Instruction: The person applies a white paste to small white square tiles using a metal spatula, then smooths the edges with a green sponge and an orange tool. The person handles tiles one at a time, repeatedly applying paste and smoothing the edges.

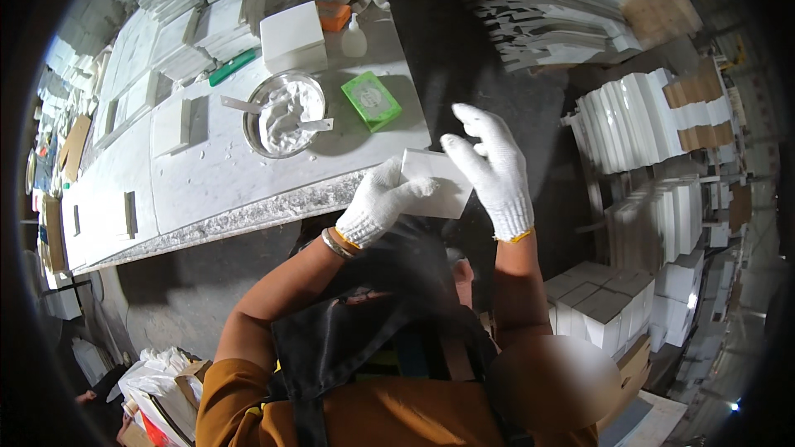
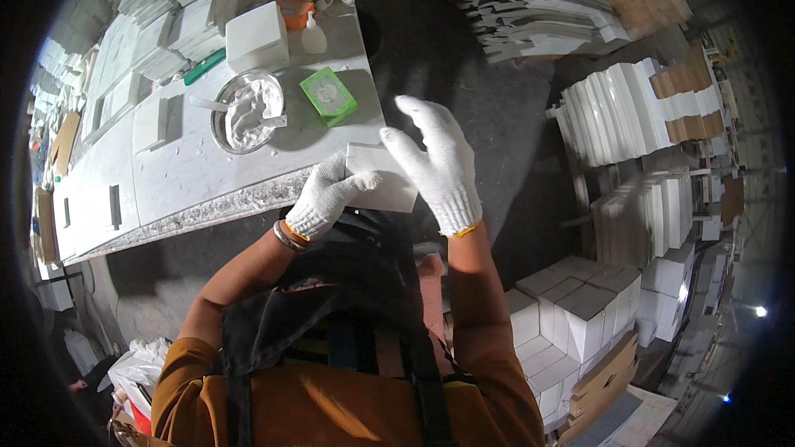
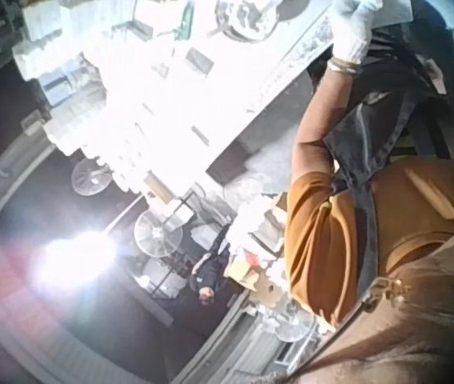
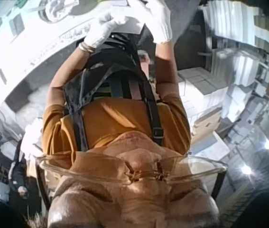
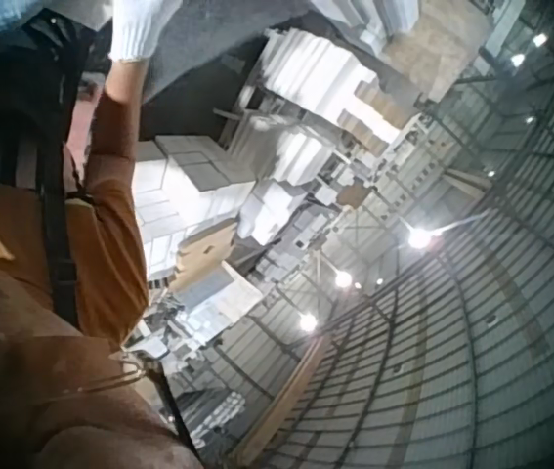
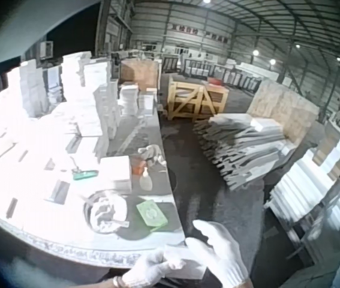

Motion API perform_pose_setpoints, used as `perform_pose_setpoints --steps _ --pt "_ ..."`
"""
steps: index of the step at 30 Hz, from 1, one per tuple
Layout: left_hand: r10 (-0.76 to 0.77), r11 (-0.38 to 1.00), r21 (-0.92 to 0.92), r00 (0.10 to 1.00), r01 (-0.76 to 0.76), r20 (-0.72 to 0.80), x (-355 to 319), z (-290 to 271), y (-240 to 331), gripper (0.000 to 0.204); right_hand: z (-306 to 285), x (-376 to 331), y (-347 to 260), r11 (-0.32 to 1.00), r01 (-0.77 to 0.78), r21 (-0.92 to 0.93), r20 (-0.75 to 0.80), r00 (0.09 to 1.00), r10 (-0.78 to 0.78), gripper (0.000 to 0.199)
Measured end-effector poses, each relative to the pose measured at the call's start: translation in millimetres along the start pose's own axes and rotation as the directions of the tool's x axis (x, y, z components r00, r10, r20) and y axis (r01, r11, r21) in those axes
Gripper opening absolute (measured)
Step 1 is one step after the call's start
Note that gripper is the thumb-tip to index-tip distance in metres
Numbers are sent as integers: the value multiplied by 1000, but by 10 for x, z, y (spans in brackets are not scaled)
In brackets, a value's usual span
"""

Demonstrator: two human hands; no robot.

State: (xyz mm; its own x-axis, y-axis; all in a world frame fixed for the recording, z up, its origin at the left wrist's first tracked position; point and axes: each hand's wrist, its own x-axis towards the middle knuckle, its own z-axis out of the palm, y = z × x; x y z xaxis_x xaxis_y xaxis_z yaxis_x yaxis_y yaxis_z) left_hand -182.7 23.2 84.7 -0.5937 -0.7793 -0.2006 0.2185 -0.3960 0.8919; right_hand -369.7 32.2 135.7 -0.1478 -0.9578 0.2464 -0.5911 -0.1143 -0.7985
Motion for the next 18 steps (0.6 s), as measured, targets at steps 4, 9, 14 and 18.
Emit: perform_pose_setpoints --steps 4,9,14,18 --pt "30 998 52 1000 -30 -4 -13 -41 25 37 45 -30 49 1000 2 -20 53 999 -1 34" --pt "-44 998 -40 999 43 -24 4 -104 -22 34 -252 -296 484 981 -176 81 -36 983 179 30" --pt "-208 943 -270 978 195 -22 35 -118 -10 28 -338 -470 446 807 -424 411 66 897 438 31" --pt "-216 916 -340 976 212 27 20 -98 4 31 -312 -501 430 751 -378 542 162 923 348 42"
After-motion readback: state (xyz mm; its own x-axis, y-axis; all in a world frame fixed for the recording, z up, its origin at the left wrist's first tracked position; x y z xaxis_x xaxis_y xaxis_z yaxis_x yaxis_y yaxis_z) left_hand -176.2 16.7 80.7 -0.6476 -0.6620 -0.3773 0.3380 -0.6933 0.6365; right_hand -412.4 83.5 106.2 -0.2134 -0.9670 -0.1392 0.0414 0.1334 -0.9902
